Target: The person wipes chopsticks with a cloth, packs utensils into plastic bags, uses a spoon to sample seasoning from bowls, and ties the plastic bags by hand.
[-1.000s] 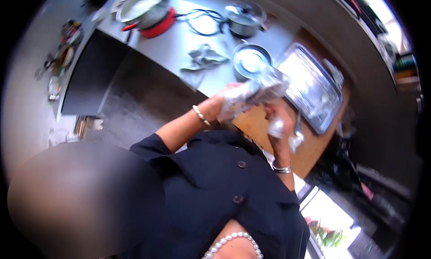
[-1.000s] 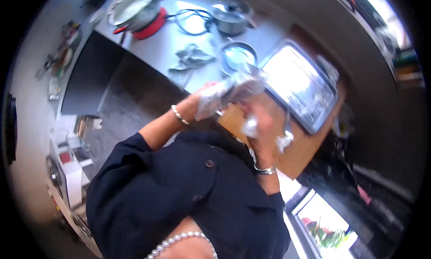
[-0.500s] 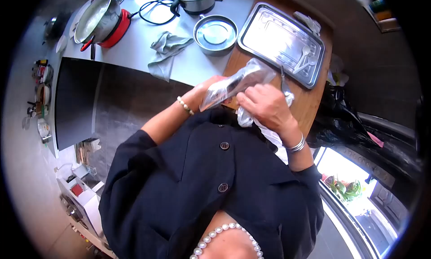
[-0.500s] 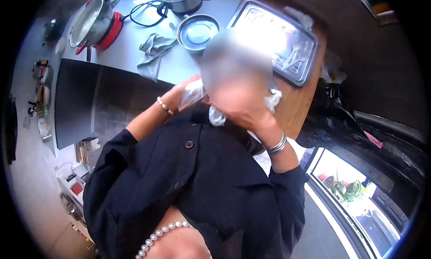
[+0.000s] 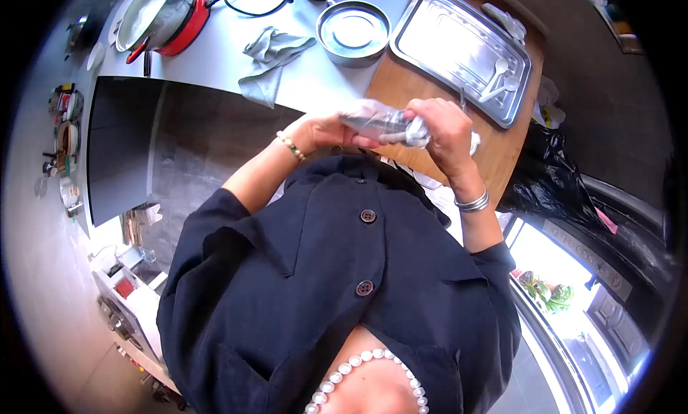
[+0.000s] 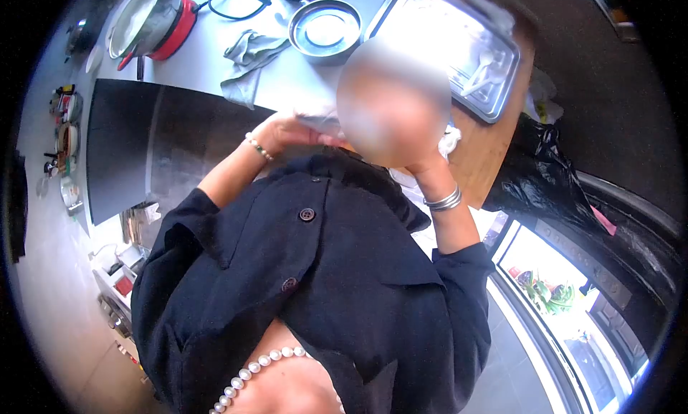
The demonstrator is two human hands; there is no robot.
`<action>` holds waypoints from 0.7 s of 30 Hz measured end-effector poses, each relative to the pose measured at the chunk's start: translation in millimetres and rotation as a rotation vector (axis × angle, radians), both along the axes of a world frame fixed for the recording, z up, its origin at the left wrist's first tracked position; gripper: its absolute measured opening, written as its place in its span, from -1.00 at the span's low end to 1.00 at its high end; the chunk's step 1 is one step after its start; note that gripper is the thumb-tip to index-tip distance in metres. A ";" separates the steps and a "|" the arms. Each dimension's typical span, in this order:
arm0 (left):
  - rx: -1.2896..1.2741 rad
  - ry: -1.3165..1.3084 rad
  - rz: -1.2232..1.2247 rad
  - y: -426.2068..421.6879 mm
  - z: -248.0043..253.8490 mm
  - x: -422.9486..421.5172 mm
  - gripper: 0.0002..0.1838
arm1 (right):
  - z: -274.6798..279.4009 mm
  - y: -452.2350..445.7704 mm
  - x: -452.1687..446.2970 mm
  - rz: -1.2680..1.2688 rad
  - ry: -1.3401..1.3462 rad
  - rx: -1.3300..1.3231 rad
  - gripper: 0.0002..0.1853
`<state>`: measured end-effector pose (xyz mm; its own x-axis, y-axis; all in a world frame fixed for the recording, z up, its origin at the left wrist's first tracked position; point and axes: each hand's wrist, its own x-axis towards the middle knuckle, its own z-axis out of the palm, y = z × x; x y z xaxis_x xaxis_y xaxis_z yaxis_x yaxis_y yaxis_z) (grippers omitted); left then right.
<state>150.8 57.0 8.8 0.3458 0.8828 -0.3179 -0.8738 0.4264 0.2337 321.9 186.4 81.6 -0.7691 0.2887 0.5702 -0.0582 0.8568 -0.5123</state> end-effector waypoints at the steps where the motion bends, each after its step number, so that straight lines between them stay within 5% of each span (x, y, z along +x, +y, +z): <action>1: 0.001 0.213 0.013 0.3 7.3 -1.5 -0.57 | 1.7 0.2 2.3 -0.032 -0.023 -0.105 -0.82; 5: 0.036 0.341 0.154 -3.8 17.6 21.5 -0.53 | -11.6 -0.4 -3.0 -0.276 -0.087 -0.037 -0.84; 8: 0.064 1.145 0.169 2.1 25.2 22.2 -0.49 | -39.3 -3.6 -8.4 -0.384 -0.037 -0.366 -0.87; 12: 0.065 1.423 0.408 2.1 17.4 27.1 -0.43 | -44.8 -3.9 -18.3 -0.472 -0.024 -0.426 -0.84; 14: 0.094 1.097 0.587 5.6 -5.9 31.5 -0.35 | -45.6 -1.2 -21.4 -0.506 -0.093 -0.286 -0.78; 15: 0.096 1.053 0.618 8.5 -3.2 35.5 -0.53 | -54.3 0.6 -23.5 -0.503 -0.085 -0.164 -0.75; 17: 0.172 0.568 0.762 18.3 45.4 47.5 -0.57 | -40.4 -4.8 -30.7 -0.426 -0.083 -0.211 -0.74; 21: 0.004 0.463 0.865 30.9 11.5 37.1 -0.39 | -12.1 -27.3 -40.2 -0.293 -0.112 -0.252 -0.82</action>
